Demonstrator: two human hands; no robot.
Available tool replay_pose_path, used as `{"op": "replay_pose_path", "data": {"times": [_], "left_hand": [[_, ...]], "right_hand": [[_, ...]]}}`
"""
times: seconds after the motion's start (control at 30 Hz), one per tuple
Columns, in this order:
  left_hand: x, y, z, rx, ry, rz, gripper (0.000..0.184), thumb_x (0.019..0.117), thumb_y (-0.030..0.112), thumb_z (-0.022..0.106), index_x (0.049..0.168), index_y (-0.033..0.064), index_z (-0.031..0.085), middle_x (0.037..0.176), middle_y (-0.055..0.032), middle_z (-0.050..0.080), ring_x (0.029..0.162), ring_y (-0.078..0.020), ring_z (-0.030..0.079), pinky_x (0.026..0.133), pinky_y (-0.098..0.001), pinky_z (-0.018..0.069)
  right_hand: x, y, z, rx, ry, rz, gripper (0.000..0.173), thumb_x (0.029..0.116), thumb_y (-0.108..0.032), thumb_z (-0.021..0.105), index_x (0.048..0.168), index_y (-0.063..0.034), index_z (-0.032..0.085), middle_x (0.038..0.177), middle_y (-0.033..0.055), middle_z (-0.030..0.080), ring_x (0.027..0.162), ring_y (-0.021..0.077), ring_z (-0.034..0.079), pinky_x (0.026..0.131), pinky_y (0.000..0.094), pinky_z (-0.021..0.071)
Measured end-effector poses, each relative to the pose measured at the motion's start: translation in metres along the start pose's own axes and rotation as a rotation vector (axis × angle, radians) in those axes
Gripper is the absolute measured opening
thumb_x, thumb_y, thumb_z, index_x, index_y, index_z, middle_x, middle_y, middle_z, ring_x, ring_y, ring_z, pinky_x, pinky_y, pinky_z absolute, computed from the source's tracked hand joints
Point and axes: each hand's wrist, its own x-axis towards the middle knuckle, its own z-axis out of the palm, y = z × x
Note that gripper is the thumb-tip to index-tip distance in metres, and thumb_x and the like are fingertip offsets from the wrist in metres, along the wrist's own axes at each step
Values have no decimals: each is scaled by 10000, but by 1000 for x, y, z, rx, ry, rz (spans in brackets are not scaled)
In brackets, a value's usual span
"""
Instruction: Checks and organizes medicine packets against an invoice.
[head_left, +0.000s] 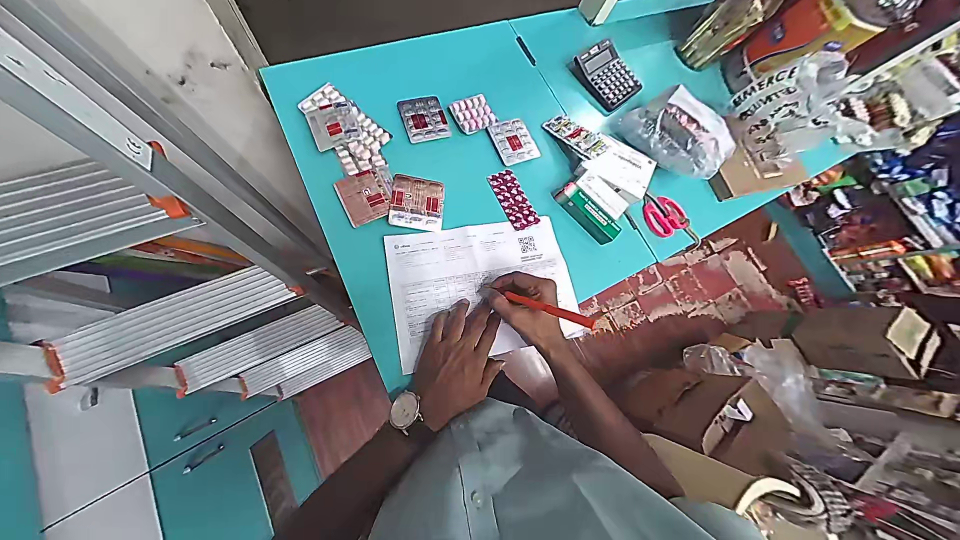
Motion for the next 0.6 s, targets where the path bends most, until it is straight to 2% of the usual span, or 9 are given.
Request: {"op": "replay_pose_path", "data": {"times": [0.1,0.37,0.53,0.6], "left_hand": [[-1,0,2,2,11,-1,653,991,606,440,1488,192,530,1586,-25,467,1441,-346,436,1115,-598,341],[0,-1,0,5,11,1,649,978,613,454,1462,194,556,1552,-38,507,1433,-346,445,1116,-595,342],[1,0,0,-9,-7,4,651,971,610,469,1464,194,556,1563,-36,495,1437,-351,438,1111,-602,344],[1,0,0,-21,-14,8,665,975,624,454,1481,201,538,1588,-28,464,1446,-345,429,1120,-597,338]], "right_hand": [[0,4,0,-48,-4,-38,53,837,-87,713,825,-45,742,727,-6,713,643,3,647,603,201,555],[1,5,1,-61,-43,-41,58,831,-89,722,829,-45,759,767,9,727,677,19,663,634,213,569],[-2,7,5,-151,57,-35,65,814,-123,723,790,-64,737,702,-7,686,613,16,614,575,213,522],[-1,8,2,-85,53,-15,52,823,-105,730,802,-56,730,706,-13,687,610,21,618,577,217,532]]}}
